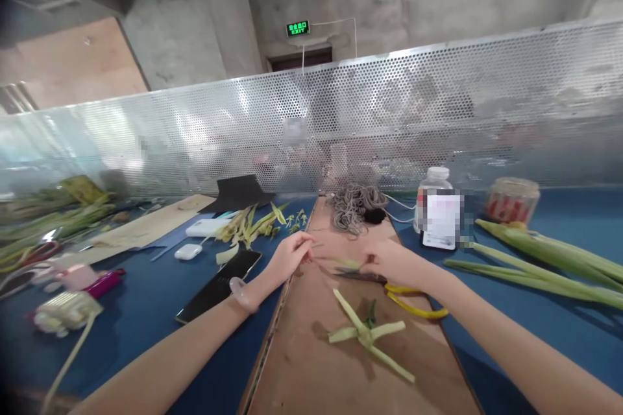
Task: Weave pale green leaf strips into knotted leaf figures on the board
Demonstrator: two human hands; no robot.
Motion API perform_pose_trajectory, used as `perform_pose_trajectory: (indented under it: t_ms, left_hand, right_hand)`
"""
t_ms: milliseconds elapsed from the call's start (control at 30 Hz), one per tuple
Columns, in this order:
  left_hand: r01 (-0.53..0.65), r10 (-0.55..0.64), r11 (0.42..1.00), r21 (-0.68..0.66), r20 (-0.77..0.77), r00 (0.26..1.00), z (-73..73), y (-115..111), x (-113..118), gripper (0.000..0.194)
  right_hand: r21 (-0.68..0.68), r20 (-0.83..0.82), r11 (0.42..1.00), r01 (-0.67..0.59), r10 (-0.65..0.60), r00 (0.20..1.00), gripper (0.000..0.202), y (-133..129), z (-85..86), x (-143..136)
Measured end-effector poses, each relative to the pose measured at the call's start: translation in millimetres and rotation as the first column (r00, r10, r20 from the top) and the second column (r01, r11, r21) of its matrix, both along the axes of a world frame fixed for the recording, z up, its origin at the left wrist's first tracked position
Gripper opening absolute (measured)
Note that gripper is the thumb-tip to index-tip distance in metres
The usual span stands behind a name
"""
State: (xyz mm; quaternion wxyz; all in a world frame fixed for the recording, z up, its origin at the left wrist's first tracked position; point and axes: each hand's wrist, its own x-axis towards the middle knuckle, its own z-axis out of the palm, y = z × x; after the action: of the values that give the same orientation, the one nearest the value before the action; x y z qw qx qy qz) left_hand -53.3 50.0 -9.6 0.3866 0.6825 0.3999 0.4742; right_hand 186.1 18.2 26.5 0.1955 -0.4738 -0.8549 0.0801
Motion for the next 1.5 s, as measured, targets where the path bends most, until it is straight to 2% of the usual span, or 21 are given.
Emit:
perform_pose_trajectory:
  t_ms: [67,167,233,300,367,467,600,800,900,1000,1100,1167,1233,1333,1500]
  left_hand:
    - [0.054,-0.053,0.998,0.028,-0.029,0.998,3.8,-9,3,0.016]
    - [0.168,-0.159,0.980,0.102,-0.088,0.983,8.8,-23,7,0.035]
    - [0.242,-0.208,0.954,0.180,-0.187,0.960,10.5,-30,9,0.042]
    - [0.274,-0.204,0.931,0.241,-0.279,0.938,10.3,-33,11,0.040]
    - [0.248,-0.159,0.928,0.279,-0.304,0.939,8.3,-33,11,0.032]
    - [0.164,-0.102,0.952,0.259,-0.238,0.966,3.8,-27,9,0.024]
    - [0.106,-0.107,0.990,0.098,0.012,0.994,1.4,-18,5,0.022]
    - [0.101,-0.101,0.995,0.011,0.144,0.984,10.6,-21,8,0.023]
    - [0.118,-0.112,0.993,-0.016,0.194,0.974,11.2,-21,10,0.029]
    - [0.138,-0.128,0.990,-0.027,0.242,0.962,8.0,-17,9,0.032]
    - [0.147,-0.133,0.989,-0.031,0.272,0.953,5.3,-14,7,0.031]
    - [0.147,-0.132,0.988,-0.034,0.285,0.949,4.9,-14,6,0.031]
    - [0.143,-0.126,0.989,-0.035,0.294,0.947,5.3,-15,7,0.032]
    - [0.129,-0.114,0.991,-0.033,0.301,0.947,6.3,-17,8,0.032]
    - [0.131,-0.118,0.991,-0.023,0.306,0.945,5.8,-16,11,0.033]
  right_hand:
    - [0.071,0.028,0.997,-0.001,-0.001,1.000,0.015,2,-5.4,-5]
    - [0.243,0.084,0.970,0.009,-0.031,0.996,0.024,-6,-11.3,-15]
    - [0.294,0.159,0.954,-0.059,0.013,0.987,0.027,-15,-13.5,-23]
    - [0.310,0.231,0.940,-0.141,0.070,0.971,0.028,-23,-14.4,-30]
    - [0.332,0.252,0.930,-0.155,0.071,0.965,0.027,-28,-15.0,-35]
    - [0.372,0.189,0.926,-0.069,-0.003,0.982,0.025,-29,-16.6,-36]
    - [0.354,0.106,0.935,0.000,-0.041,0.994,0.019,-29,-18.1,-31]
    - [0.327,0.196,0.928,-0.177,0.117,0.974,0.024,-32,-15.6,-28]
    - [0.297,0.242,0.917,-0.267,0.198,0.950,0.025,-31,-17.5,-29]
    - [0.265,0.145,0.927,-0.266,0.235,0.961,0.027,-29,-23.2,-32]
    - [0.144,-0.188,0.985,-0.099,0.125,0.974,0.026,-27,-25.9,-36]
    - [-0.037,-0.436,0.999,-0.012,-0.006,0.900,0.027,-27,-24.0,-39]
    - [-0.205,-0.553,0.978,-0.024,-0.096,0.828,0.025,-28,-20.5,-41]
    - [-0.306,-0.541,0.950,-0.067,-0.116,0.833,0.031,-31,-17.6,-42]
    - [-0.273,-0.473,0.961,-0.055,-0.084,0.877,0.024,-30,-22.6,-43]
